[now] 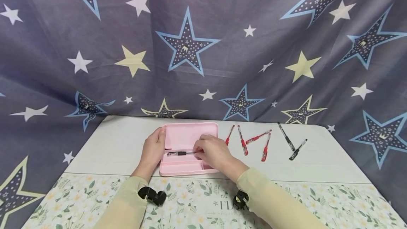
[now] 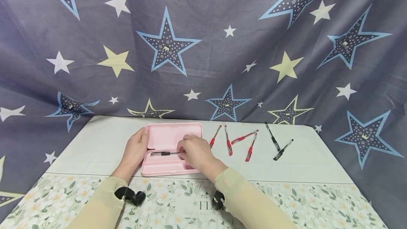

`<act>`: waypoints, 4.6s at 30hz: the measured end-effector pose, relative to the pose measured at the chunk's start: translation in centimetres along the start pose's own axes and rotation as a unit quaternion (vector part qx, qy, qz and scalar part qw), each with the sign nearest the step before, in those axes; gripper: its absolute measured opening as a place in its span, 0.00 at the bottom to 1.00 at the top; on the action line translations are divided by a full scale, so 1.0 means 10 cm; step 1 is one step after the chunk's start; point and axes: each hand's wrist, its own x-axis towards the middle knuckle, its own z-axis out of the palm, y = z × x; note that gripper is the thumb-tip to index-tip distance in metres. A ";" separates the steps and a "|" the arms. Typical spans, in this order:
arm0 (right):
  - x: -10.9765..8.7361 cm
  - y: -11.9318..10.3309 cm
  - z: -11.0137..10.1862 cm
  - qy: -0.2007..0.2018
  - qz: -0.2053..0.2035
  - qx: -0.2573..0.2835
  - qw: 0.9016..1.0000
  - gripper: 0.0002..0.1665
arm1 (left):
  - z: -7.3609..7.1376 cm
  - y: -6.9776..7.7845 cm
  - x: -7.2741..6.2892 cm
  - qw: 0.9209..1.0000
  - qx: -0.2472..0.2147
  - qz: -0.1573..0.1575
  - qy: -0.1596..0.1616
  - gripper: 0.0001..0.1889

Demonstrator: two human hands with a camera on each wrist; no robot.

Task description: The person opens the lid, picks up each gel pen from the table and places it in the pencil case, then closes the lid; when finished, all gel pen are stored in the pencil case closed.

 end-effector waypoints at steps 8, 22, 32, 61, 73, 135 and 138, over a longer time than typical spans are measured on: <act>-0.03 0.02 -0.04 -0.002 0.007 0.011 1.000 0.08 | 0.01 -0.01 0.00 1.000 0.000 -0.002 -0.001 0.33; -0.23 0.43 -0.44 0.048 0.053 0.025 0.997 0.11 | -0.02 0.02 0.00 1.000 0.003 0.003 -0.001 0.34; -0.33 0.87 -0.57 0.049 0.109 0.037 0.992 0.14 | -0.02 0.02 -0.01 1.000 -0.005 -0.003 -0.005 0.35; -0.37 1.27 -0.31 -0.020 0.063 0.074 0.995 0.16 | -0.01 0.03 -0.01 1.000 -0.006 -0.002 -0.008 0.35; -0.36 1.26 -0.29 -0.017 0.057 0.071 0.996 0.11 | -0.02 0.03 -0.01 1.000 -0.004 -0.008 -0.010 0.35; -0.44 0.69 -0.61 0.119 0.066 0.064 0.989 0.06 | -0.02 0.05 -0.02 1.000 -0.005 -0.005 -0.009 0.34; -0.41 0.59 -0.59 0.117 0.053 0.065 0.990 0.07 | -0.02 0.04 -0.01 1.000 -0.005 -0.005 -0.008 0.34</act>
